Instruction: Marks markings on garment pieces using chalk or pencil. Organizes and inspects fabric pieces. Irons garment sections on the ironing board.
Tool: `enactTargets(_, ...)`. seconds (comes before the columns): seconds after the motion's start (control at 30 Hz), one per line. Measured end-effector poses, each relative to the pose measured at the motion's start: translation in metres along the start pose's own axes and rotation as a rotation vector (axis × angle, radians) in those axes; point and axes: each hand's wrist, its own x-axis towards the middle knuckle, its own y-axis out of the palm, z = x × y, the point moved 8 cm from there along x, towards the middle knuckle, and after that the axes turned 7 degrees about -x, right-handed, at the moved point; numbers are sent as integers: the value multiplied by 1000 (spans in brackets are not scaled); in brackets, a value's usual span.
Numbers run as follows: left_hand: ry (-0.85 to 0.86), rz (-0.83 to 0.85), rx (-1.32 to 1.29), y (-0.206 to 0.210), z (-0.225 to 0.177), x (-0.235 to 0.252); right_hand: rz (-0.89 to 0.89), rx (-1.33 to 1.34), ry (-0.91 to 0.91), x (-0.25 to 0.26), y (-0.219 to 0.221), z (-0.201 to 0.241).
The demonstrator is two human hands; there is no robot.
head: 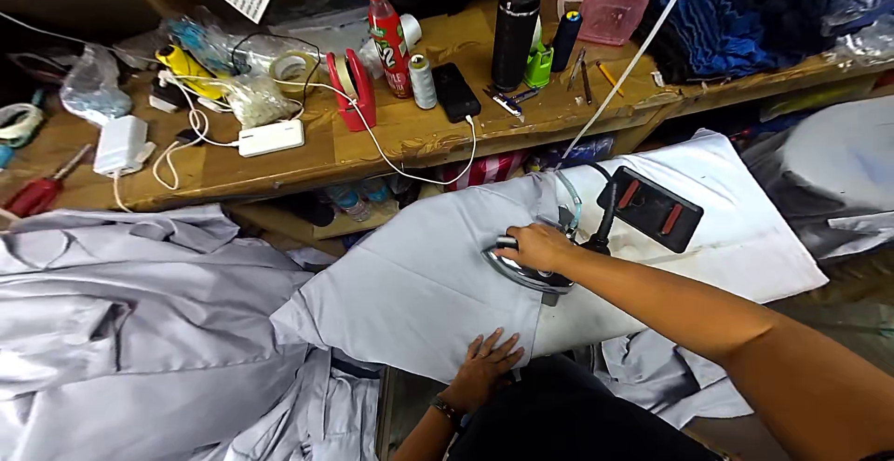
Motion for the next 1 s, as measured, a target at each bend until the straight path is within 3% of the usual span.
enactTargets(0.1,-11,74,-19,-3,0,1,-114,93,168,18,-20,-15)
enactTargets(0.17,-17,123,-56,-5,-1,1,-141,117,156,17,-16,-19)
enactTargets(0.3,-7,98,-126,-9,1,2,-6,44,55,-3,4,-16)
enactTargets(0.47,-38,154,-136,-5,2,4,-111,101,234,15,-18,-33)
enactTargets(0.57,-30,138,-138,-5,3,4,-160,133,239,14,-17,-40)
enactTargets(0.73,-2,-14,-164,-6,2,5,-77,113,233,-15,-2,-50)
enactTargets(1.0,-79,-41,-189,-7,1,9,-75,168,280,14,-30,-45)
